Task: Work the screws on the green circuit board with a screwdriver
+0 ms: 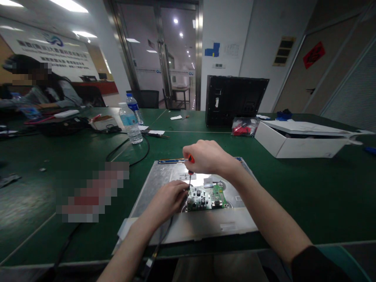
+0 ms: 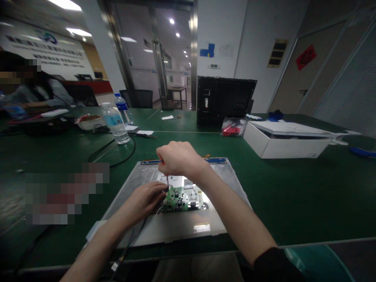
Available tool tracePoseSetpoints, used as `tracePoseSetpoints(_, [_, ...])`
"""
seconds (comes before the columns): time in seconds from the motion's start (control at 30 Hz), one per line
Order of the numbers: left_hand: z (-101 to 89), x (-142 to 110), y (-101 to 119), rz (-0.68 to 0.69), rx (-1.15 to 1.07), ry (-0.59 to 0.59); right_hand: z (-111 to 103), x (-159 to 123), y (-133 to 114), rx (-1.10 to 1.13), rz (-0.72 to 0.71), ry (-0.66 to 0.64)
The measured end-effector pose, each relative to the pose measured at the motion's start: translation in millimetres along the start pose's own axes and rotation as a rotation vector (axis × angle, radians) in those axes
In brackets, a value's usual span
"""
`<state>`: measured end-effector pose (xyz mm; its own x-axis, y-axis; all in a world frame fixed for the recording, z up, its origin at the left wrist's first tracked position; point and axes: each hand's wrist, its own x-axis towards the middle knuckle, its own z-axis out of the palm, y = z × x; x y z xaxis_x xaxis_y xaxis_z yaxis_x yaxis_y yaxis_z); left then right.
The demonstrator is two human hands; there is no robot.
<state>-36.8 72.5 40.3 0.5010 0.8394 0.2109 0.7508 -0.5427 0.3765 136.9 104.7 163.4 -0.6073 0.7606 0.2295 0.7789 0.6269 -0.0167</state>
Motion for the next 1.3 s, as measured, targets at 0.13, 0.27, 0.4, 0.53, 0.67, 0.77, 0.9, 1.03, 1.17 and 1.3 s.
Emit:
tracePoseSetpoints(0.13, [-0.8, -0.2, 1.0, -0.015, -0.004, -0.013, -1.4, -3.3, -1.3, 0.007, -0.027, 0.005])
tracePoseSetpoints(0.27, [-0.5, -0.1, 0.6, -0.014, -0.013, -0.005, -1.9, -2.2, -1.2, 0.017, -0.026, -0.011])
tracePoseSetpoints(0.4, [-0.3, 0.2, 0.0, -0.011, -0.017, -0.002, -1.5, 1.1, -1.2, -0.006, 0.018, -0.042])
tracePoseSetpoints(0.53, [0.3, 0.7, -0.8, -0.004, -0.011, -0.012, -1.7, 0.1, -2.7, -0.027, 0.028, -0.027])
tracePoseSetpoints(0.67, [0.5, 0.8, -0.4, -0.01, -0.006, -0.01, -3.1, -3.8, -4.0, -0.012, -0.008, -0.013])
tracePoseSetpoints(0.77, [0.3, 0.5, 0.6, -0.006, -0.013, -0.005, -3.2, -3.1, -3.8, -0.012, 0.004, -0.022])
tracePoseSetpoints(0.9, [-0.4, 0.3, 0.9, -0.015, -0.007, -0.016, -1.2, 1.9, -3.4, -0.014, 0.044, -0.042])
tracePoseSetpoints(1.03, [-1.6, 0.4, 1.1, -0.017, -0.011, -0.023, 0.0, 1.9, -4.6, -0.042, 0.056, -0.021])
tracePoseSetpoints(1.17, [-0.7, 0.7, 0.4, -0.014, -0.015, -0.012, -0.1, -2.0, -5.1, -0.017, 0.0, 0.004])
tracePoseSetpoints(1.3, [2.0, 0.7, -2.0, -0.007, -0.021, 0.0, 0.7, -0.3, -3.6, -0.017, 0.02, 0.005])
